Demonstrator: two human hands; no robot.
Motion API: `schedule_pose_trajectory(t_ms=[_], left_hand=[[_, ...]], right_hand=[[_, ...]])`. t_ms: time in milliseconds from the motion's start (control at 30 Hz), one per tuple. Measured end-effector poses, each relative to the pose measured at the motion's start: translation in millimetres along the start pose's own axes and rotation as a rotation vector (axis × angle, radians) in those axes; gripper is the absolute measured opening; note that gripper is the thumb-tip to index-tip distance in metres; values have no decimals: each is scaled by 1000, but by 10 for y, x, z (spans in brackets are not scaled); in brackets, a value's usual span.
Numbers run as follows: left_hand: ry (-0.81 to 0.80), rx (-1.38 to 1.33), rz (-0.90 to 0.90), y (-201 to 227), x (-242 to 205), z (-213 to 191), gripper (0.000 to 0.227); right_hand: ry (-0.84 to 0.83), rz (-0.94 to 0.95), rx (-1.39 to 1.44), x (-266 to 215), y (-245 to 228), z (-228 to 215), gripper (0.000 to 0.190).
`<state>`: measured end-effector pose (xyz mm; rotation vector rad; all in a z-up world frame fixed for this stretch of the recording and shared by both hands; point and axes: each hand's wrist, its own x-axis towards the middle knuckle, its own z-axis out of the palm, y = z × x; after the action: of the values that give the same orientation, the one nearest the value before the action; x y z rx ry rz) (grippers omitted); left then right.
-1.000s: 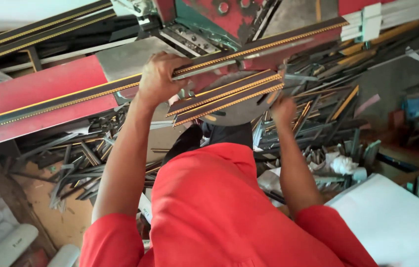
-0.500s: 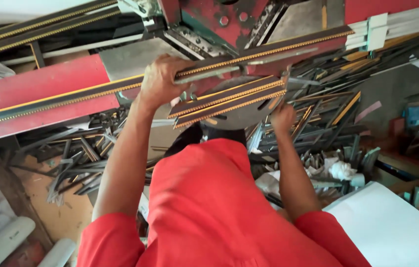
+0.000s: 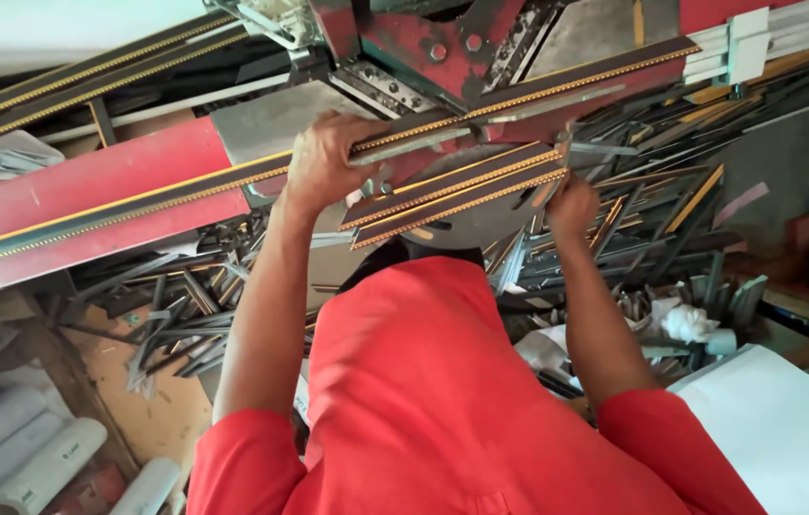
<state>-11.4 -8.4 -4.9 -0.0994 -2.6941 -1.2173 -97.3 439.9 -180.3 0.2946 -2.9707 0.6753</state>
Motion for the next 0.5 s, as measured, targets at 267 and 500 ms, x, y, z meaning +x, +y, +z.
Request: schedule_pose_trajectory(t_ms=[267, 500], left_hand=[[-47, 7, -5, 37, 93, -20, 40], [-36, -26, 33, -110, -8, 95, 33]], right_hand=[[-53, -24, -77, 338, 300, 167, 50], [-10, -92, -138, 605, -50, -134, 35]])
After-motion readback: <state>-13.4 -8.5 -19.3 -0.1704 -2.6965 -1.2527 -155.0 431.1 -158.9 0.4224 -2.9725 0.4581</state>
